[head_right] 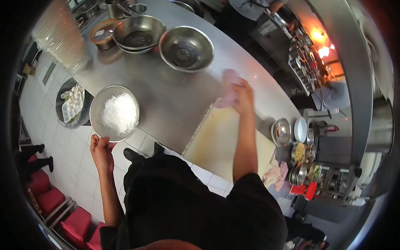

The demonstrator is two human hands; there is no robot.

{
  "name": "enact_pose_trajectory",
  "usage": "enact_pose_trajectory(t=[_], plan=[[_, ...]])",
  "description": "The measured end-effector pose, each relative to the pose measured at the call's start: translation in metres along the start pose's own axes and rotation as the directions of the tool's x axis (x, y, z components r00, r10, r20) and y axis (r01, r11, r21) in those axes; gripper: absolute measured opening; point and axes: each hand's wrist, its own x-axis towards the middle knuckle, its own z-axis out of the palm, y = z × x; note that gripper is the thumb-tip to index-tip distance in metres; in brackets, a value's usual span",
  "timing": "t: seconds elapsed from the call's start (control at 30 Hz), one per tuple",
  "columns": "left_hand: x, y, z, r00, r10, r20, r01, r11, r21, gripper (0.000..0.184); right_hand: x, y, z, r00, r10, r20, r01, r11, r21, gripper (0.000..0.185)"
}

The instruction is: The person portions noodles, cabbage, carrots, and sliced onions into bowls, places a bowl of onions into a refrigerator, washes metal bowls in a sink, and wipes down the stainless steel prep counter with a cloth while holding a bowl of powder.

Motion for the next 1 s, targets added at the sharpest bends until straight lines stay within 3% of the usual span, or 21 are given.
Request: enact_pose_trajectory(t=[0.07,0.1,0.13,0.17,0.2,0.27,0.37,0.4,0.43,0.47,0.5,0.53,0.57,0.6,0.63,0.77,0.87,1.0], plan=[[-0.001,0.0,-0.001,1.0,0.008,-0.029,-0.007,1.0,0.003,0.011,0.015,-0.016,-0.052,0.958,-0.106,-0.265,0.059,0.982,-0.179,0.036],[-0.001,0.002,0.0,0.999,0.014,-0.039,-0.015,1.0,-0.018,0.011,0.041,-0.001,-0.096,0.902,-0.246,-0.356,0.184,0.963,-0.199,0.034],[-0.003,0.004,-0.002,0.999,0.017,-0.05,-0.019,0.999,-0.036,0.012,0.059,0.007,-0.137,0.877,-0.262,-0.402,0.201,0.961,-0.188,0.031],[-0.005,0.007,-0.004,0.998,0.019,-0.062,-0.022,0.998,-0.053,0.012,0.088,0.027,-0.195,0.847,-0.339,-0.409,0.224,0.927,-0.302,0.032],[-0.007,0.009,-0.004,0.997,0.023,-0.069,-0.028,0.997,-0.066,0.012,0.097,0.035,-0.224,0.809,-0.366,-0.46,0.159,0.89,-0.428,0.017],[-0.011,0.013,-0.009,0.994,0.029,-0.101,-0.034,0.998,-0.051,0.012,0.136,0.077,-0.306,0.817,-0.299,-0.493,0.093,0.912,-0.4,0.011],[-0.012,0.015,-0.014,0.991,0.036,-0.131,-0.042,0.998,-0.045,0.013,0.157,0.095,-0.298,0.818,0.036,-0.574,-0.234,0.933,-0.275,0.02],[-0.011,0.017,-0.013,0.991,0.032,-0.133,-0.038,0.998,-0.041,0.013,0.177,0.114,-0.303,0.882,-0.236,-0.408,0.014,0.878,-0.478,0.024],[-0.011,0.017,-0.018,0.991,0.022,-0.133,-0.027,0.999,-0.036,0.013,0.226,0.141,-0.323,0.875,-0.105,-0.473,-0.1,0.916,-0.388,0.027],[-0.009,0.017,-0.02,0.992,0.03,-0.12,-0.033,0.999,-0.025,0.013,0.234,0.13,-0.294,0.936,-0.23,-0.268,-0.081,0.597,-0.798,0.027],[-0.007,0.016,-0.023,0.994,0.036,-0.107,-0.038,0.999,-0.02,0.013,0.239,0.128,-0.266,0.956,-0.2,-0.214,-0.022,0.679,-0.734,0.026],[-0.001,0.014,-0.024,0.995,0.04,-0.091,-0.042,0.999,-0.018,0.013,0.196,0.085,-0.189,0.994,-0.058,-0.095,-0.021,0.74,-0.672,0.026],[0.003,0.013,-0.024,0.996,0.05,-0.073,-0.052,0.998,-0.027,0.013,0.188,0.074,-0.144,0.994,-0.107,-0.038,0.053,0.738,-0.673,0.023],[0.004,0.014,-0.023,0.998,0.025,-0.064,-0.025,1.0,-0.002,0.014,0.196,0.089,-0.125,0.953,-0.3,0.044,0.225,0.604,-0.764,0.023],[0.008,0.016,-0.019,0.999,0.018,-0.048,-0.017,1.0,0.008,0.014,0.221,0.105,-0.121,0.755,-0.587,0.293,0.4,0.059,-0.915,0.024],[0.014,0.019,-0.019,0.999,0.023,-0.027,-0.023,1.0,-0.011,0.013,0.141,0.074,-0.016,0.908,-0.357,0.222,0.317,0.234,-0.919,0.022],[0.022,0.021,-0.026,1.0,0.017,-0.002,-0.018,0.999,-0.027,0.013,0.102,0.076,0.023,0.918,-0.257,0.303,0.361,0.219,-0.907,0.021],[0.026,0.032,-0.05,0.999,0.033,0.015,-0.033,0.999,-0.007,0.011,0.04,0.088,0.063,0.865,-0.336,0.372,0.463,0.252,-0.85,0.027]])
